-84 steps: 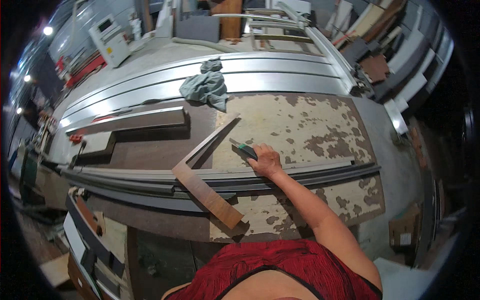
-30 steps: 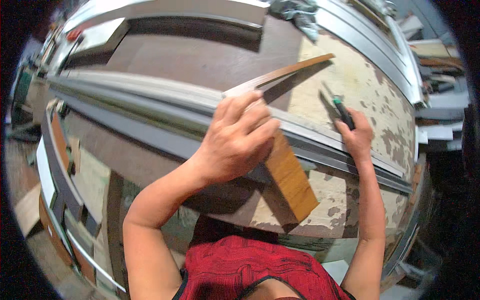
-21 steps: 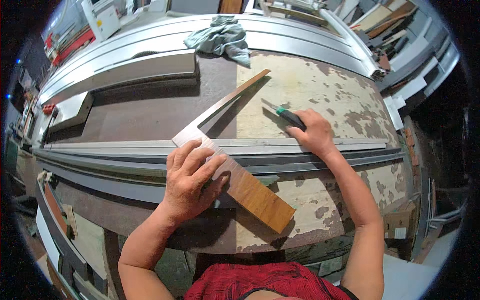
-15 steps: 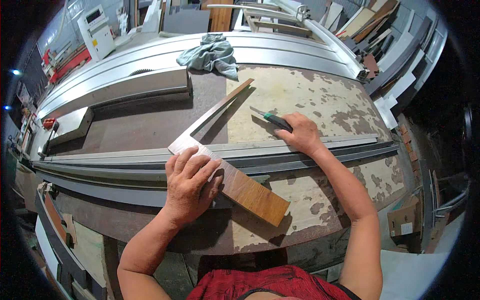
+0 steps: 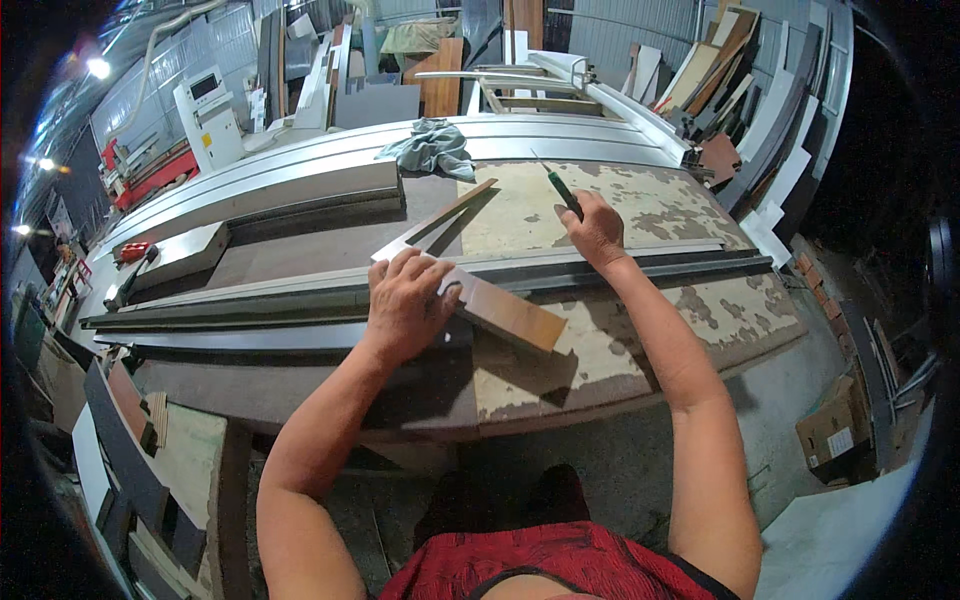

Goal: The person positions wooden pieces on a workbench using a square ruler and cuts a wooden piece using a utility knife.

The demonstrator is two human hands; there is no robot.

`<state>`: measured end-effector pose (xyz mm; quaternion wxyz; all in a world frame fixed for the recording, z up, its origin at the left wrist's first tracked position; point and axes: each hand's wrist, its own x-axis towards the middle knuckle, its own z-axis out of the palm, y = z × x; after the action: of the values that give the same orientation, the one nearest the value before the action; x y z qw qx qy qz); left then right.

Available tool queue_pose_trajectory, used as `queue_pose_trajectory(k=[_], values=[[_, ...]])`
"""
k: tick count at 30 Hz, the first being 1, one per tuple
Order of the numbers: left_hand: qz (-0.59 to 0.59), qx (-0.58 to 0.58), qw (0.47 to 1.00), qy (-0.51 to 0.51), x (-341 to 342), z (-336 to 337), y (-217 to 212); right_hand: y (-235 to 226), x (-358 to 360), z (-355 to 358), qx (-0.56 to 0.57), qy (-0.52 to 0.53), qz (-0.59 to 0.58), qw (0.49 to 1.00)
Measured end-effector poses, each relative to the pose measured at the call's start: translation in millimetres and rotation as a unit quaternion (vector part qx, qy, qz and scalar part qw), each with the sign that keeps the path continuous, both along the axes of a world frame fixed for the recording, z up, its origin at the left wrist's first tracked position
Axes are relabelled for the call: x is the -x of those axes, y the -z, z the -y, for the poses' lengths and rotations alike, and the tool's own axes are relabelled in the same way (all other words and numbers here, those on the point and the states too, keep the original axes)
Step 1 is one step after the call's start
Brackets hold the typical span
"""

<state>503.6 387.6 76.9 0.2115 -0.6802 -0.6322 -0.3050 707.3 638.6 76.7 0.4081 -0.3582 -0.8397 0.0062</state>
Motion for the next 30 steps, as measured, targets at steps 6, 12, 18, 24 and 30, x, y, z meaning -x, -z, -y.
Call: queue_pose_trajectory(k=[6, 12, 18, 24, 30], values=[[-0.013, -0.004, 1.0, 0.015, 13, 9, -5, 13, -15, 65, 0.062, -0.013, -0.075, 0.995], [-0.034, 0.164, 0.984, 0.057, 6, 14, -14, 27, -22, 73, 0.013, 0.003, -0.119, 0.993], [-0.008, 0.19, 0.981, 0.039, -2, 21, -16, 40, -23, 59, 0.022, 0.051, -0.086, 0.995], [-0.035, 0.165, 0.985, 0.028, -37, 13, -13, 41, -47, 64, -0.007, 0.096, -0.102, 0.99], [-0.078, 0.121, 0.989, 0.045, -31, 8, -1, 34, -33, 73, 0.019, 0.103, -0.096, 0.99]])
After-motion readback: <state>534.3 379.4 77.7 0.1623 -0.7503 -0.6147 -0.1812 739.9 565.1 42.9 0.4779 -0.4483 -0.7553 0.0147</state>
